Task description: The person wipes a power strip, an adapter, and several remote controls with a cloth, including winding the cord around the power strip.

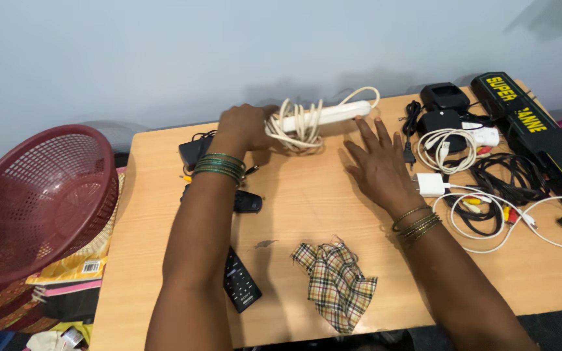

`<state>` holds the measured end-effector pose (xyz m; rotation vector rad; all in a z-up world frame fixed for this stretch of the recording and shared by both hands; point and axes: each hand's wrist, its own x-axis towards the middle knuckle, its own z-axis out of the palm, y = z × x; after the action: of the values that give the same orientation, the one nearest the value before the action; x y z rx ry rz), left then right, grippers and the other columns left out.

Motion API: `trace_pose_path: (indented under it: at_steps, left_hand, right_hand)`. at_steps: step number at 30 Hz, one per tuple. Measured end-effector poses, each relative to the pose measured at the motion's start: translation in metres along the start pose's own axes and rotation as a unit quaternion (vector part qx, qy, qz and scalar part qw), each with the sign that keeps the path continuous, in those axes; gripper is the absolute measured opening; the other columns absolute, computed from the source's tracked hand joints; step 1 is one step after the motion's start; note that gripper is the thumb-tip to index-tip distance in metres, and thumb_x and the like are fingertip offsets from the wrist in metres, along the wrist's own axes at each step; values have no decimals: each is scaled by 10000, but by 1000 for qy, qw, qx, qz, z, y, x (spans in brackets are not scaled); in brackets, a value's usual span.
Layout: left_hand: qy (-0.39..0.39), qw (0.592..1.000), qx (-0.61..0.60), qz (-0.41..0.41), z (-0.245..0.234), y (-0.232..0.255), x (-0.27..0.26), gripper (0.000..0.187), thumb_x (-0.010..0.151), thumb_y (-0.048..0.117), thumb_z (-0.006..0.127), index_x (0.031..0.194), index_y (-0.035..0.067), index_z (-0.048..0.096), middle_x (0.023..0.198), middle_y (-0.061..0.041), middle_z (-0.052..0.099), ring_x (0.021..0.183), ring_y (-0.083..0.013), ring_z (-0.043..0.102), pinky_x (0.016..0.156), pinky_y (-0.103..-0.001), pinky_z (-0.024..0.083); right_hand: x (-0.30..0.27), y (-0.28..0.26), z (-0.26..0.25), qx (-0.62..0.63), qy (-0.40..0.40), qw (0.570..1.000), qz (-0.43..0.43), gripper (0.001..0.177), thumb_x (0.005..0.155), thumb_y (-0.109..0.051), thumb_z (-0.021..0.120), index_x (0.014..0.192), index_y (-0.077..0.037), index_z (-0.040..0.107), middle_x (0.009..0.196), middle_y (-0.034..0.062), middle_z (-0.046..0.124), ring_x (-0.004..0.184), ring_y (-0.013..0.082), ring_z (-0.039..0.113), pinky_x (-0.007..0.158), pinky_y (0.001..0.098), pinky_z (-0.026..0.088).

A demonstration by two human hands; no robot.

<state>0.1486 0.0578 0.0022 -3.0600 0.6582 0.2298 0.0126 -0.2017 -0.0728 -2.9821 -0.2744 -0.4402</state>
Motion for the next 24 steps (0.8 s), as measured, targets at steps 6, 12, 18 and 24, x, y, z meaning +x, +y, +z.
trace_pose_path:
  at_steps: [6, 12, 18, 24]
  left_hand:
    - [68, 991, 115, 32, 20, 1, 6, 1035, 687, 191, 832, 1583, 257, 317, 1009, -107, 725, 950, -318, 700, 772, -424, 563]
    - [271, 954, 88, 95, 43, -6, -4, 410, 877, 108, 715, 1255, 188, 580, 995, -108, 720, 901, -335, 692, 746, -462, 543]
    - [97, 990, 101, 22, 17, -1, -2, 654, 630, 87, 848, 1230, 205, 614, 944, -97, 735, 909, -330, 708, 725, -424, 559]
    - [101, 988, 118, 12, 22, 9, -5, 557, 679, 192, 865, 1199, 209, 665, 942, -78, 749, 903, -292, 727, 706, -415, 540]
  right_hand:
    - [2, 6, 6, 11, 18, 1000, -4, 567, 901, -363, 693, 1405, -125, 589, 1651, 162, 255, 1490, 459, 219, 1150, 678, 228]
    - [2, 5, 12, -3, -17, 1000, 5, 566, 890, -395, 684, 1386, -138, 598, 1637, 147, 273, 1493, 428, 233, 1140, 670, 237]
    - [2, 6, 14, 9, -18, 1000, -5, 534, 894, -386, 681, 1353, -118, 620, 1637, 144, 295, 1498, 425, 246, 1141, 658, 253]
    - [4, 4, 16, 1, -15, 1000, -11, 508, 893, -380, 683, 1323, -114, 639, 1626, 146, 311, 1491, 421, 260, 1142, 653, 257]
